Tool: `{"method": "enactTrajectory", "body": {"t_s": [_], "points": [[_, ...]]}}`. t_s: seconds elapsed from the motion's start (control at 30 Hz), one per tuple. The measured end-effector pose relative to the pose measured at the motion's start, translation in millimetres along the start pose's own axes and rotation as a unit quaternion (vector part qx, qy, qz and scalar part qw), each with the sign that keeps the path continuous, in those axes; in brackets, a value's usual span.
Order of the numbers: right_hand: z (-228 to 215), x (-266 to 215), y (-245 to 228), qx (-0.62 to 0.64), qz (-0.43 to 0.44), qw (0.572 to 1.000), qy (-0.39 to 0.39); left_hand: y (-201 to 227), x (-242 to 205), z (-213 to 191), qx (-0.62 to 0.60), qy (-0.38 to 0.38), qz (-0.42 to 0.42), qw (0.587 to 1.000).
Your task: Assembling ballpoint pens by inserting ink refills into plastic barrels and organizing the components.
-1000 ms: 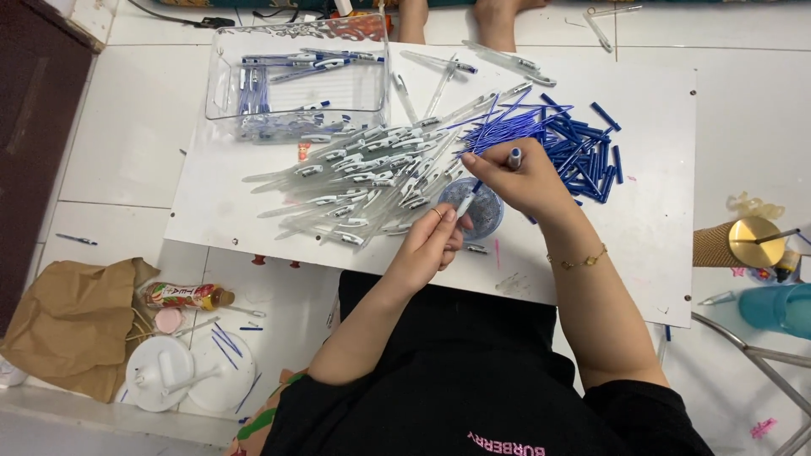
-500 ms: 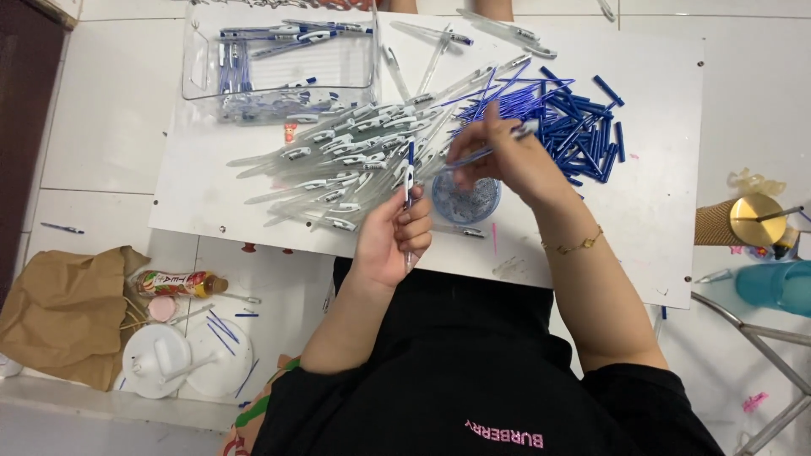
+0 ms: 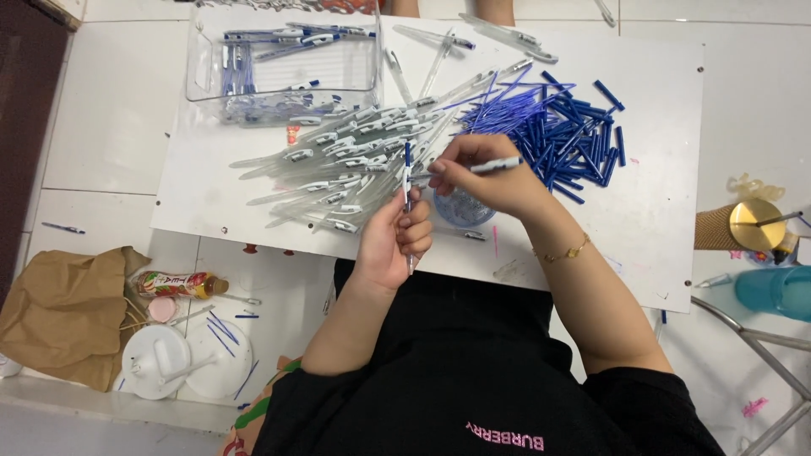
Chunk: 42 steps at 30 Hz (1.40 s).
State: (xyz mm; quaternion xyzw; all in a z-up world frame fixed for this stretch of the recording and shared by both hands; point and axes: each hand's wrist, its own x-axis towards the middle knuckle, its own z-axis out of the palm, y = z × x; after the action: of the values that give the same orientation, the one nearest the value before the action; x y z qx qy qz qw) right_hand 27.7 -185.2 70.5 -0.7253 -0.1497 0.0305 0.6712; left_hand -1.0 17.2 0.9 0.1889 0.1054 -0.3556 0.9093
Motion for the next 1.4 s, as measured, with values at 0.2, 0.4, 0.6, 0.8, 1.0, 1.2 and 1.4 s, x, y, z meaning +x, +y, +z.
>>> {"method": "enactTrajectory", "body": {"t_s": [0.2, 0.4, 0.6, 0.8, 1.0, 1.2, 1.4], "points": [[12, -8, -14, -0.046, -0.01, 0.999, 0.005, -24, -7, 28, 0.247, 0.144, 0.187, 0.94], [18, -10, -18, -0.076, -0.058, 0.995, 0.028, -23, -5, 32, 0.282, 0.146, 0.213, 0.924], [31, -11, -6, -0.185, -0.166, 0.967, 0.048, -16, -4, 27, 0.266, 0.172, 0.212, 0.924], [44, -18, -30, -0.248, -0.231, 0.938, 0.078, -18, -8, 35, 0.384, 0.184, 0.248, 0.87], [33, -17, -27, -0.25, -0.274, 0.925, 0.081, -24, -8, 36, 0.644, 0.208, 0.36, 0.642], [33, -13, -12, -0.249, -0.248, 0.934, 0.066, -18, -4, 23, 0.736, 0.205, 0.371, 0.528], [34, -20, -31, -0.353, -0.224, 0.906, 0.073, -14, 1, 19, 0.832, 0.254, 0.371, 0.325]]}}
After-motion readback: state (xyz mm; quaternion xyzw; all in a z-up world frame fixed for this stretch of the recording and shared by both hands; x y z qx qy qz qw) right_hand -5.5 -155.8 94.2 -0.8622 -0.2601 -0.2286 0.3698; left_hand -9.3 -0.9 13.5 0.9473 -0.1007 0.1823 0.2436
